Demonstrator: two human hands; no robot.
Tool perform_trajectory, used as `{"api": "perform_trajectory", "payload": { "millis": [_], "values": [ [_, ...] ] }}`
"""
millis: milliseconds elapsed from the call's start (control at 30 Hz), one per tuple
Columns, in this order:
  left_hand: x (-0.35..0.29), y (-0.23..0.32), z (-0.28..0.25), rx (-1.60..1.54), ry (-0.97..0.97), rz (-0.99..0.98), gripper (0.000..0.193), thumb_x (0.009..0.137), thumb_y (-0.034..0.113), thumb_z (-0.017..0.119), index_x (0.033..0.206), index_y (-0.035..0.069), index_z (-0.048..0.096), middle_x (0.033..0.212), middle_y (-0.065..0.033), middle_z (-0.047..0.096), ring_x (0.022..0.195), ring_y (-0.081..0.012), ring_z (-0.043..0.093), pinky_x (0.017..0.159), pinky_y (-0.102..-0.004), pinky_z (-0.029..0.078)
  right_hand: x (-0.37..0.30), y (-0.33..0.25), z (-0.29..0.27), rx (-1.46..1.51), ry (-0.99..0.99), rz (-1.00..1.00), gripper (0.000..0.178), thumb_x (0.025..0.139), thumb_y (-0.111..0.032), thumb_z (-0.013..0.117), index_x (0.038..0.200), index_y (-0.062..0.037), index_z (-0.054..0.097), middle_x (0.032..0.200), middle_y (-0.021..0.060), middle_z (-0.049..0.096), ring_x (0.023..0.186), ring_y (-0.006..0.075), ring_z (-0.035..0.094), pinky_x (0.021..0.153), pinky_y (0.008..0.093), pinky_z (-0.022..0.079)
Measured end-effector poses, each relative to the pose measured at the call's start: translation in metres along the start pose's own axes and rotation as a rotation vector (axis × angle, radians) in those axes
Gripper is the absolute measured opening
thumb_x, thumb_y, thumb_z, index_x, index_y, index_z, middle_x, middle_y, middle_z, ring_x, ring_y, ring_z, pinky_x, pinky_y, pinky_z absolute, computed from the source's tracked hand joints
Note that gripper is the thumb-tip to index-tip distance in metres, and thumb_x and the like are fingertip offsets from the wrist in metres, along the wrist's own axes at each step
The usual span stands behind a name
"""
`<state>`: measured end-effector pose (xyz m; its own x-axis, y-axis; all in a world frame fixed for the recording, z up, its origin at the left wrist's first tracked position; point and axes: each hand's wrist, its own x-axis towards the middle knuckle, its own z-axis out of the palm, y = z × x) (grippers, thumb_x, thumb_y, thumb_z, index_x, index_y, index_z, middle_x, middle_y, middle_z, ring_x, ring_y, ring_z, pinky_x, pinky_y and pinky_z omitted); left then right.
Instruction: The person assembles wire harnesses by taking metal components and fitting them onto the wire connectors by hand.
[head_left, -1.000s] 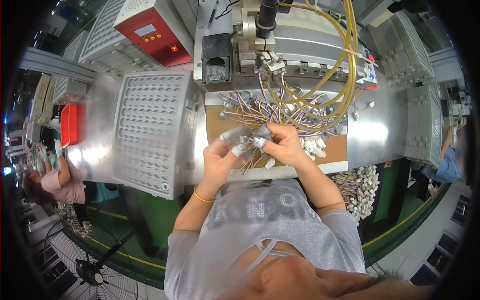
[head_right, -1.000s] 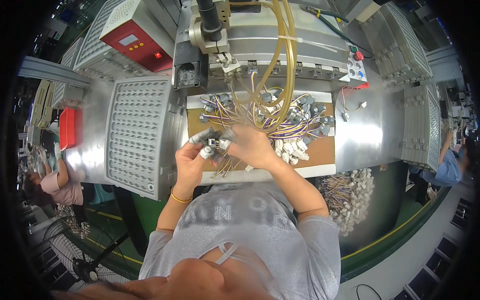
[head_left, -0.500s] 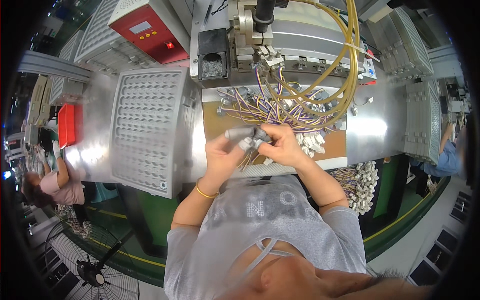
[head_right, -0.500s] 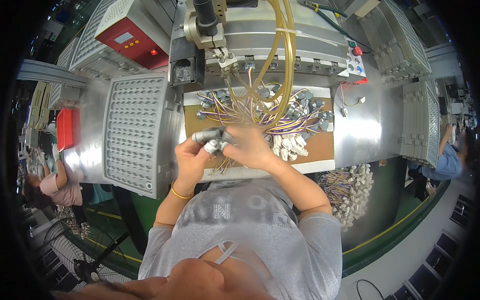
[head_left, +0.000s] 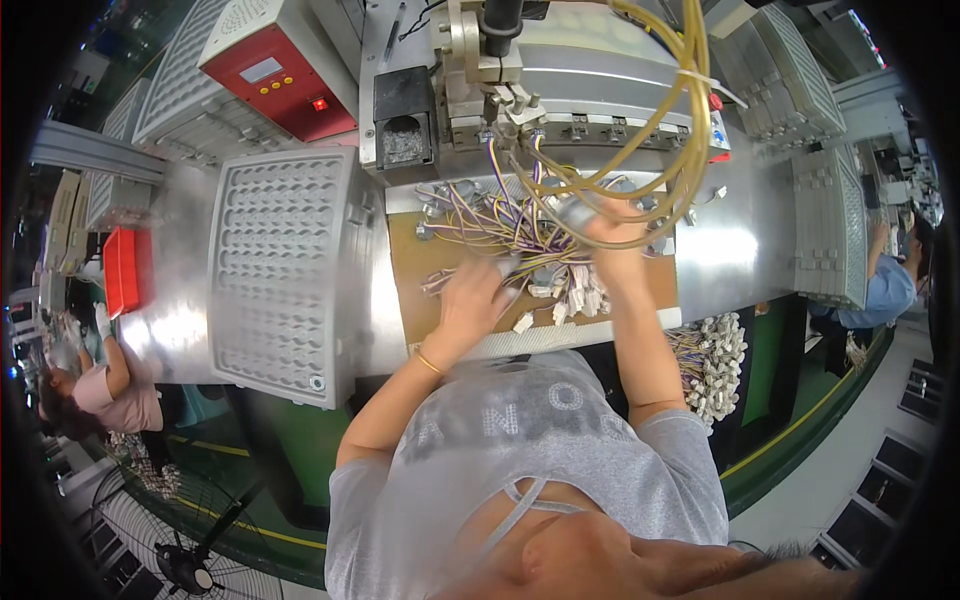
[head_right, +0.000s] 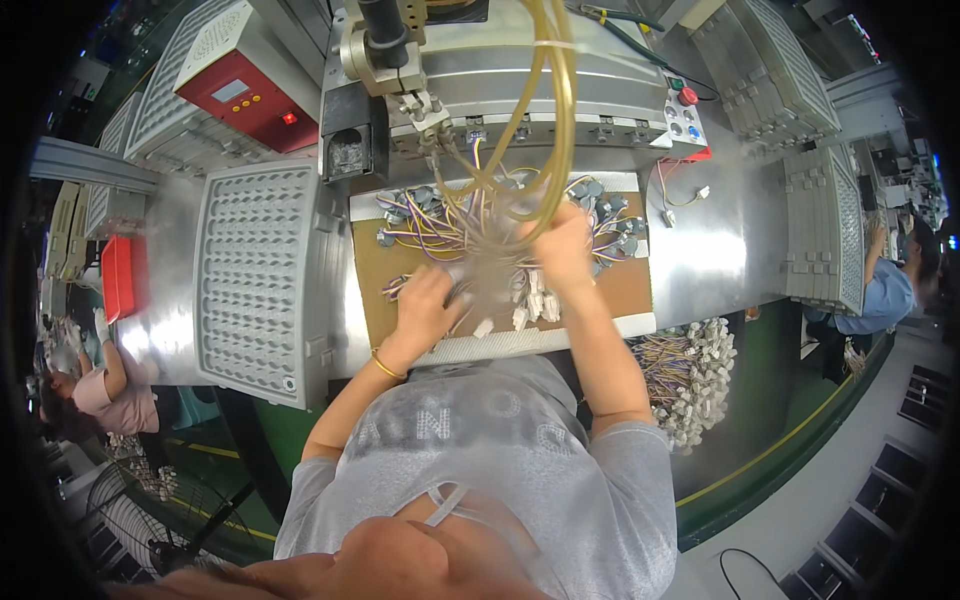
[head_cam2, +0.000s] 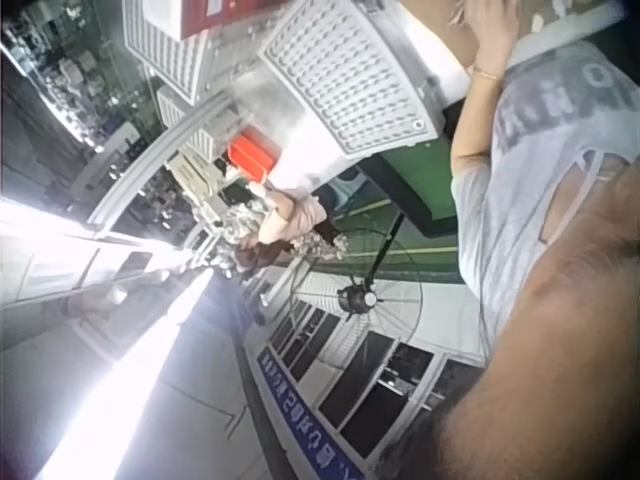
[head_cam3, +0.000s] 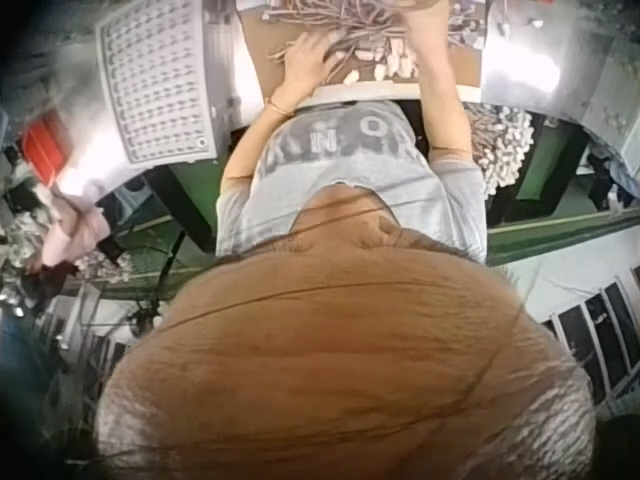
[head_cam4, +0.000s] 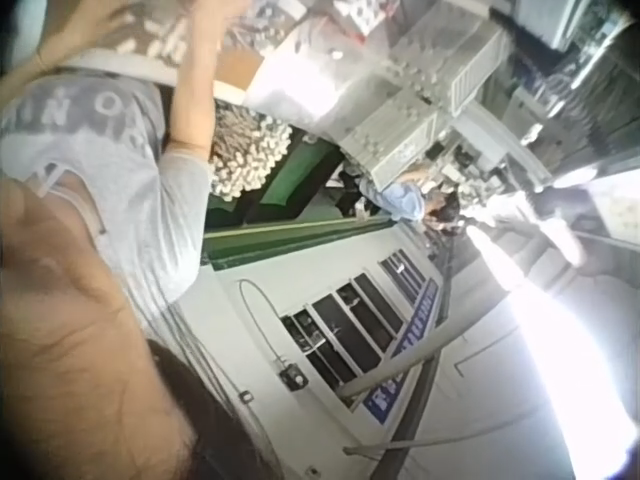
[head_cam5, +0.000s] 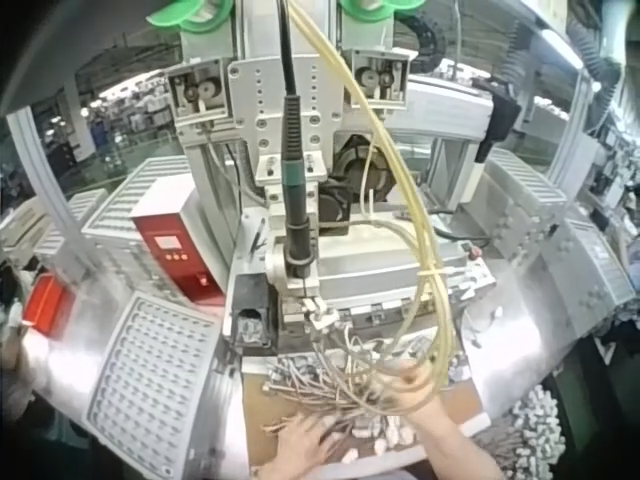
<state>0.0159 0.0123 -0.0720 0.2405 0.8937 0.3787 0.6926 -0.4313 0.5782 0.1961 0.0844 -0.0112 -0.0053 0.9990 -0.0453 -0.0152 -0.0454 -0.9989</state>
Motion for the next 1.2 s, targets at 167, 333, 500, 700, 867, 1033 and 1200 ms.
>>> {"api": "perform_trajectory", "payload": {
  "millis": [167,333,500,700,867,1033,1200],
  "values": [
    [-0.013,-0.011,0.016,-0.025,0.026,0.033,0.007,0.06,-0.001,0.059,0.06,0.002,0.052,0.061,-0.009,0.05,0.058,-0.0252,0.047,0.051,-0.0345,0.04,0.021,-0.014,-0.019,0.304,0.313,-0.125,0.009,0.077,-0.001,0.049,0.083,0.0024,0.054,0.071,0.0038,0.058,0.055,0.0069,0.052,0.047,0.0207,0.044],
    [0.002,0.007,-0.004,-0.142,0.088,-0.038,0.004,0.059,-0.002,0.057,0.062,0.0,0.055,0.056,-0.0113,0.047,0.051,-0.0269,0.045,0.048,-0.0353,0.039,0.045,-0.002,-0.006,0.2,0.249,0.011,0.007,0.076,-0.003,0.054,0.07,-0.0014,0.051,0.059,0.0006,0.051,0.044,0.0062,0.046,0.037,0.0202,0.036],
    [0.001,0.005,-0.021,-0.476,-0.169,-0.381,0.017,0.071,0.0,0.059,0.087,0.001,0.063,0.065,-0.0024,0.058,0.057,-0.0118,0.051,0.051,-0.0253,0.041,0.052,-0.002,0.005,0.095,0.295,-0.077,0.017,0.073,-0.008,0.055,0.063,-0.0034,0.042,0.049,0.0026,0.045,0.039,0.0107,0.049,0.033,0.0224,0.034],
    [-0.005,-0.021,-0.048,-1.047,-0.305,-0.584,0.021,0.079,0.002,0.058,0.099,-0.003,0.059,0.087,-0.0015,0.061,0.075,-0.0058,0.054,0.066,-0.0196,0.045,0.05,-0.004,0.011,0.095,0.299,-0.106,0.019,0.072,-0.001,0.051,0.061,-0.0054,0.036,0.051,0.0009,0.039,0.035,0.0112,0.045,0.029,0.0241,0.035],
    [-0.009,-0.019,-0.055,-1.153,-0.205,-0.63,0.02,0.079,-0.001,0.056,0.099,-0.003,0.058,0.087,-0.0028,0.061,0.079,-0.0079,0.055,0.068,-0.0219,0.047,0.051,-0.002,0.01,0.138,0.295,-0.023,0.008,0.072,-0.002,0.05,0.069,-0.0017,0.043,0.056,0.0027,0.045,0.038,0.0145,0.05,0.031,0.0255,0.038],
    [-0.003,-0.001,-0.063,-0.761,-0.071,-0.623,0.02,0.076,-0.002,0.058,0.095,-0.001,0.061,0.079,-0.0025,0.061,0.068,-0.0065,0.054,0.06,-0.0198,0.045,0.057,-0.001,0.028,0.284,0.373,0.133,0.009,0.078,-0.007,0.046,0.076,0.0014,0.049,0.067,0.0089,0.055,0.05,0.0233,0.059,0.043,0.0303,0.05],
    [-0.004,0.003,-0.075,-0.318,0.021,-0.401,0.025,0.068,-0.003,0.061,0.092,0.003,0.065,0.065,-0.0057,0.057,0.056,-0.0102,0.05,0.05,-0.0227,0.04,0.052,0.0,0.011,0.272,0.242,0.075,0.014,0.079,-0.011,0.051,0.073,0.0016,0.05,0.067,0.0089,0.057,0.051,0.0228,0.06,0.042,0.0288,0.048]
  ]
}}
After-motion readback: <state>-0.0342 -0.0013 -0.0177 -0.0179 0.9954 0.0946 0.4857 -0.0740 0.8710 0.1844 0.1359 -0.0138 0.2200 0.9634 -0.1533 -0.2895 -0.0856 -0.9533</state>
